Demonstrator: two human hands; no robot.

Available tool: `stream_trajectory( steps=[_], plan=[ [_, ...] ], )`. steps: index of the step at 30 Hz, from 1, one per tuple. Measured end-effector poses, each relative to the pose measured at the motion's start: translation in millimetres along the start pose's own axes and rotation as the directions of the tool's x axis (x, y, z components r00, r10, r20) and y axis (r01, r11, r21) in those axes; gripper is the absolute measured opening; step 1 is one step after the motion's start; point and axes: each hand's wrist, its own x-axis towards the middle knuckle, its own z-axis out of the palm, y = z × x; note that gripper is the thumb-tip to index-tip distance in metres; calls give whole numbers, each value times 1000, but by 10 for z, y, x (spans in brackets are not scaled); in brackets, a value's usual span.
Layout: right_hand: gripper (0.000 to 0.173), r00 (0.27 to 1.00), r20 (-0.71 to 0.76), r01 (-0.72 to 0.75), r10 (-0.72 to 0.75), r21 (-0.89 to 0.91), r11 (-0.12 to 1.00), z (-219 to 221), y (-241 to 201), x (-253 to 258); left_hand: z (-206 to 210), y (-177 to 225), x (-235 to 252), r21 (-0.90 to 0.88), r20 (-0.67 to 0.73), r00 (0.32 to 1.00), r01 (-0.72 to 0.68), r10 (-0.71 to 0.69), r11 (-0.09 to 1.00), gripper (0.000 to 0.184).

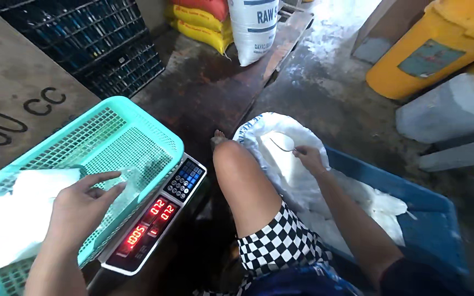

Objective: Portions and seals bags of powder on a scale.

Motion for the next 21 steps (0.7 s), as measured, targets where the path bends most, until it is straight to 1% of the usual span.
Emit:
stream_trajectory(
  steps=[2, 4, 5, 7, 9, 12, 15, 19, 21],
  plan=[
    [27, 999, -5, 45, -45, -16, 999, -55, -193, 28, -10, 62, -12, 36, -24, 1000, 18, -17, 999, 42],
    [26, 994, 11, 105, -104, -62, 993, -106, -426, 60, -9, 122, -28, 70, -62, 998, 36, -32, 997, 48],
    [26, 988, 20, 156, -155, -79, 985, -119, -552, 70, -4, 146, -39, 66, -83, 996, 40, -35, 997, 47],
    [23, 963, 28, 269, -268, -60, 961, -116, -823, 81, 14, 166, -47, 36, -110, 993, 36, -32, 999, 34],
    [25, 952, 78, 298, -297, -1, 955, -108, -1178, 23, 28, 188, -53, -4, -107, 994, 35, -35, 999, 22],
    [26, 923, 132, 356, -362, 70, 932, -62, -1728, -85, 47, 247, -69, -38, -100, 994, 41, -45, 998, 18],
    [23, 853, 195, 472, -483, 103, 875, -7, -2173, -150, 73, 261, -78, -38, -105, 994, 12, -16, 999, 18],
    [18, 718, 314, 599, -621, 176, 781, 121, -2648, -318, 67, 280, -58, -84, -78, 997, -1, -6, 996, 20],
    [18, 667, 390, 621, -635, 178, 763, 220, -2856, -465, 67, 300, -57, -101, -74, 997, -12, 5, 995, 21]
  ],
)
